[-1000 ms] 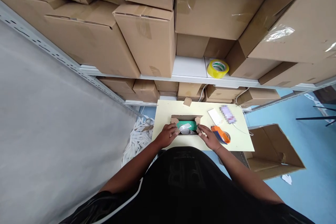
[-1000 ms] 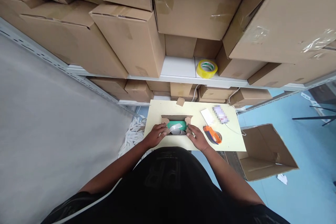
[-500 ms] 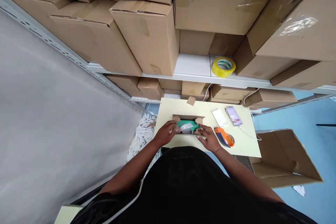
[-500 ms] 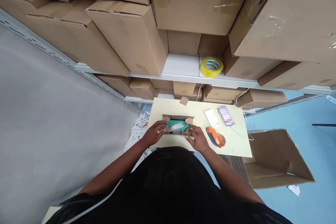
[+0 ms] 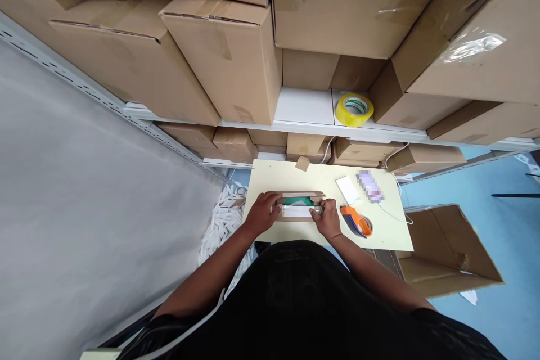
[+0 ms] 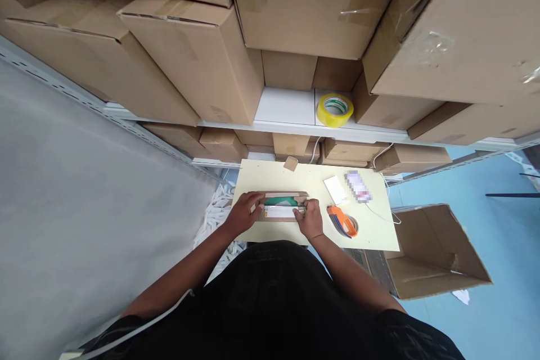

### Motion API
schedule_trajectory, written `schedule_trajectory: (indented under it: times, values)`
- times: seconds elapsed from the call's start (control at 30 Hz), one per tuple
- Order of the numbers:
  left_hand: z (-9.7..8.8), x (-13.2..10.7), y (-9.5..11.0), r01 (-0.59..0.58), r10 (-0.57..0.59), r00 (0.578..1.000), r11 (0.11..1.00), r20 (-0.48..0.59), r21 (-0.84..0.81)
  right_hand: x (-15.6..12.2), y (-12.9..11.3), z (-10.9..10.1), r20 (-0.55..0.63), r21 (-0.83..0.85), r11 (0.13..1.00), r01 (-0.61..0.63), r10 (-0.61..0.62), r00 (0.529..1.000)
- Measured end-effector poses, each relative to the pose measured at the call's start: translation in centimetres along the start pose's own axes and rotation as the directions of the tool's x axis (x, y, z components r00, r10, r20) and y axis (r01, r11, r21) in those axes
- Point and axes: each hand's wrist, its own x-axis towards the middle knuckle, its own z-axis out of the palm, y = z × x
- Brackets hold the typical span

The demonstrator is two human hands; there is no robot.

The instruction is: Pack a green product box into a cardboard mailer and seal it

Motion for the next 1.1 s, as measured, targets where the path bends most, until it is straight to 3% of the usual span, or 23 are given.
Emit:
schedule_trajectory:
  times: [0.23,0.37,0.47,0.6,0.7,0.83,1.1]
  values:
    - [2.8,-1.7,-1.0,-0.031,0.021,0.997,0.99,0.071,0.14,0.0,-0.4,-1.1,-0.008,-0.001,0.999,-0.037,0.037,0.999]
    - [3.3,-1.2,-1.5,-0.06,0.045,0.995,0.981,0.084,0.184,0.2,-0.6,-2.5,0.081,-0.055,0.998,0.021,-0.016,0.997]
    - [3.0,-0.8,-0.9,-0.048,0.027,0.995,0.974,0.096,0.221,0.3,-0.5,-2.7,0.158,-0.13,0.987,0.098,-0.077,0.984]
    - [2.7,-0.2,0.8,-0.079,0.03,0.986,0.949,0.163,0.307,0.2,-0.4,-2.3,0.172,-0.185,0.976,0.112,-0.08,0.982]
    - [3.0,0.2,1.6,-0.112,0.051,0.977,0.949,0.207,0.295,0.2,-0.4,-2.2,0.186,-0.189,0.974,0.126,-0.09,0.978]
    - [3.7,0.4,1.5,-0.072,0.027,0.985,0.962,0.171,0.263,0.4,-0.8,-2.4,0.196,-0.189,0.977,0.1,-0.062,0.979]
    - [3.9,-0.1,0.8,-0.059,0.028,0.988,0.977,0.151,0.205,-0.4,-0.4,-4.6,0.168,-0.094,0.995,0.015,0.001,0.986]
